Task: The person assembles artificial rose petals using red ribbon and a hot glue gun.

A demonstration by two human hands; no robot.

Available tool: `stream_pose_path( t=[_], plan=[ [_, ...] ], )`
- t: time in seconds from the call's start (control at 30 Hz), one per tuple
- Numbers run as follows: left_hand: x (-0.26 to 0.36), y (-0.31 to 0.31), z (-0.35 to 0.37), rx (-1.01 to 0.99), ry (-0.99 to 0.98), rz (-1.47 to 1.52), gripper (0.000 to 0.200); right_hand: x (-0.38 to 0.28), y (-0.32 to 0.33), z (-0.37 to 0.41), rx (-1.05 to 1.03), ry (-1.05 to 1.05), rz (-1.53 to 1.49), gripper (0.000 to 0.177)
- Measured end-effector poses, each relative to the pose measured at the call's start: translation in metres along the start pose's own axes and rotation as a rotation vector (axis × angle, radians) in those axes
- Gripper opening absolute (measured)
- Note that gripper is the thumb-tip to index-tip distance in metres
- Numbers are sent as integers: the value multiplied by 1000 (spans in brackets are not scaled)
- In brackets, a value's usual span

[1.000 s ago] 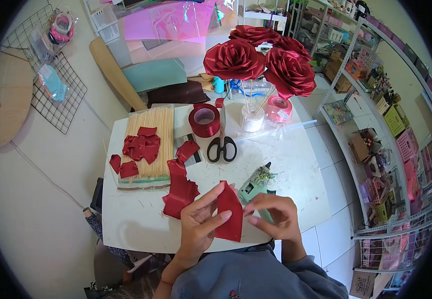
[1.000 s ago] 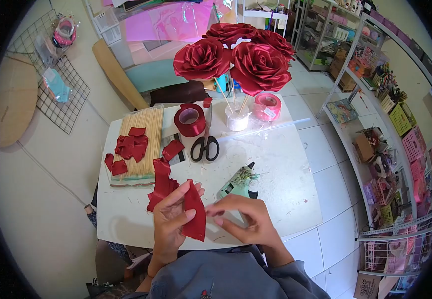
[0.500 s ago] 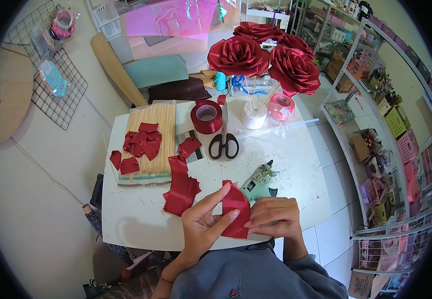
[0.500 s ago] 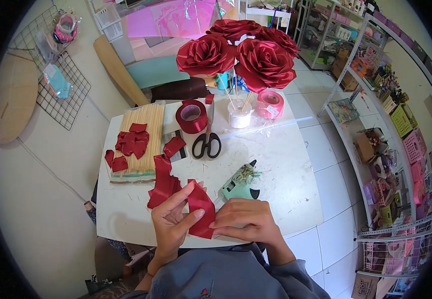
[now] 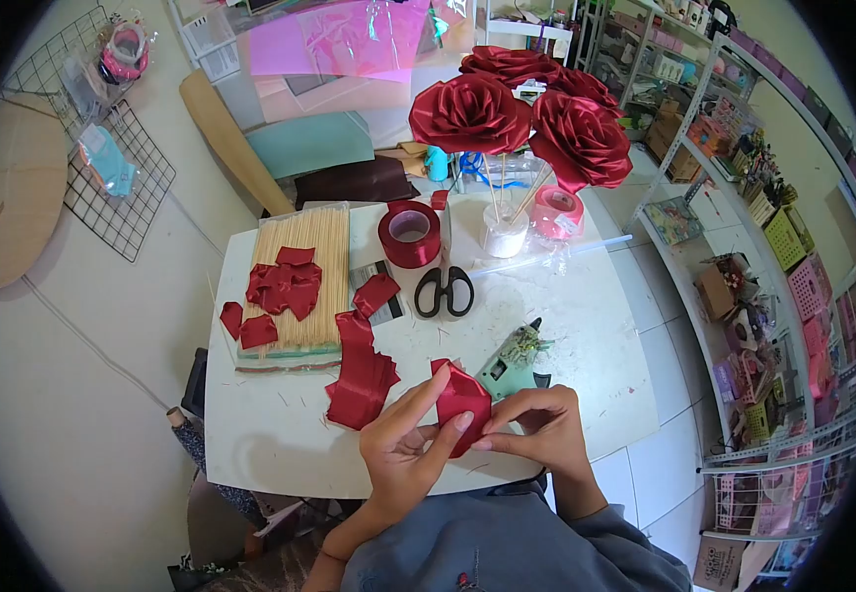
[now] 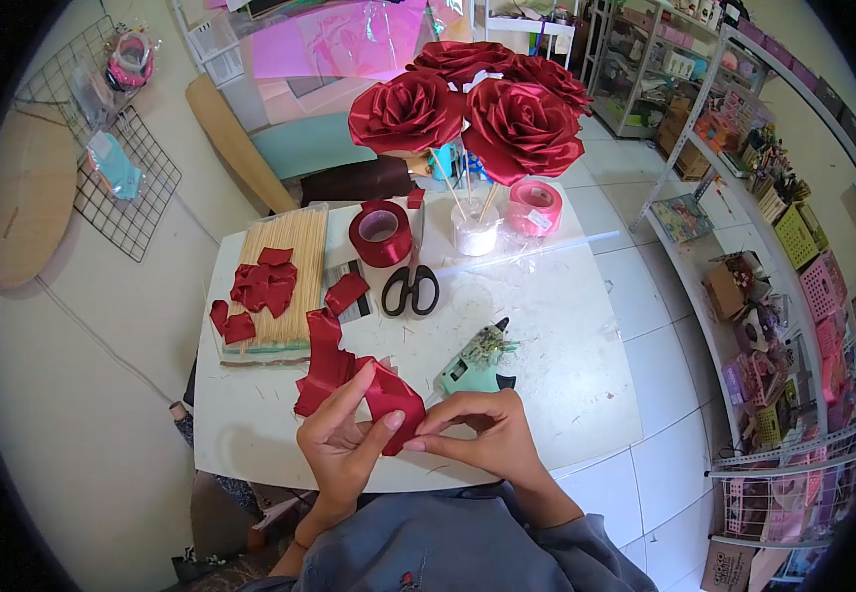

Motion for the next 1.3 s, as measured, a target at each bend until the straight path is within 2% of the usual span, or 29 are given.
stream_pose_path(
  t=[0.17,0.67,0.77,0.87,1.03,1.3],
  plan=[
    [-2,4,-1,10,-46,-49,41,5,-3,0,93,-64,-12,13],
    [-12,7,0,42,70,30,42,11,-6,0,150,-74,-9,17],
    [-8,7,-2,21,49,18,43,11,-5,-1,188,-57,1,23],
    [-7,9,-3,-57,109,37,46,10,-4,-1,182,-62,-2,28],
    [-3,9,-4,-131,21,-47,53,9,-5,-1,176,-69,-26,30],
    [-7,14,-4,-54,46,13,54,5,-8,-3,189,-107,-79,29]
  ],
)
Point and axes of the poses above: each hand's wrist, its own z-axis away from the middle knuckle, its own y-axis out of the back of the hand, x = y × z, the point moved 6 cm from there along -z, towards the middle knuckle, and after that the axes turned 3 degrees about z, right-handed, at the moved point
